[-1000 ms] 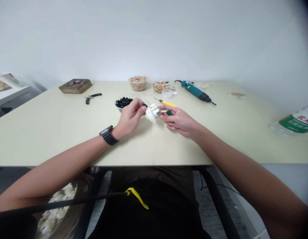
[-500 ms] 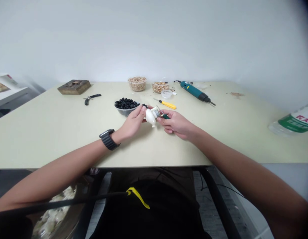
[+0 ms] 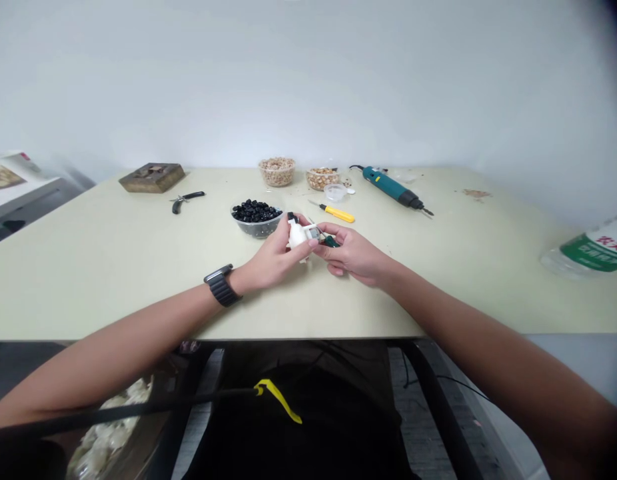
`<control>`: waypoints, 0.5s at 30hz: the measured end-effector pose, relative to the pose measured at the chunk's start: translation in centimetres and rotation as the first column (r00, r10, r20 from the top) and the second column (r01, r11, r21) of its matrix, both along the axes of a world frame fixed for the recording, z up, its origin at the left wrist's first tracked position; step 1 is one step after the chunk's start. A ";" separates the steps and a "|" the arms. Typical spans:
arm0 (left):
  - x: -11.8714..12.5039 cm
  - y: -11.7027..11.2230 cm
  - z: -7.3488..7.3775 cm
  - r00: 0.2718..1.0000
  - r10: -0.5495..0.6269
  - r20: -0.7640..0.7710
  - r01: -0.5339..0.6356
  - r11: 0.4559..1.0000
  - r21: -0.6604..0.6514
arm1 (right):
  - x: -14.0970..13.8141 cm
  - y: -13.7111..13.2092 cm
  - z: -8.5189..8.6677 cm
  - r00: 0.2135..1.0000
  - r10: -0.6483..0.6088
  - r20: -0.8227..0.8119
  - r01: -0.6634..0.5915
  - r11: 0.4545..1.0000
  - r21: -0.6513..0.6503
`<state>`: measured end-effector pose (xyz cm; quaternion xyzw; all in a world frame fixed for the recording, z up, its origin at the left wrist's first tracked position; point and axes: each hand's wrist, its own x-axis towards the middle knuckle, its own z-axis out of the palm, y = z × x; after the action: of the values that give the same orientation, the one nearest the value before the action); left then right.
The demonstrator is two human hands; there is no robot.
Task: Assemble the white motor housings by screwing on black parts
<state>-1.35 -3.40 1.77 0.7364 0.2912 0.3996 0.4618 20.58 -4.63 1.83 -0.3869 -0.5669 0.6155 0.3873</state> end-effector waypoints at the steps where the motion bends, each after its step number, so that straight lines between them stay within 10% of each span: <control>1: -0.1 0.1 0.0 1.000 -0.001 -0.002 0.001 1.000 0.024 | 0.0 -0.1 0.0 1.000 0.000 0.007 0.000 1.000 0.011; 9: 0.7 -0.2 -0.4 0.980 -0.046 0.196 0.044 0.999 0.016 | -0.3 -0.2 0.2 0.997 -0.069 0.044 0.068 0.997 0.029; 15: 0.6 0.3 -0.4 0.937 0.040 0.346 0.053 0.966 -0.254 | 0.3 0.0 0.1 0.984 -0.083 0.158 0.073 0.995 0.072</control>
<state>-0.75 -3.10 1.39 0.5882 0.2524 0.4804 0.5996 20.85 -4.60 1.97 -0.4442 -0.6009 0.5475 0.3766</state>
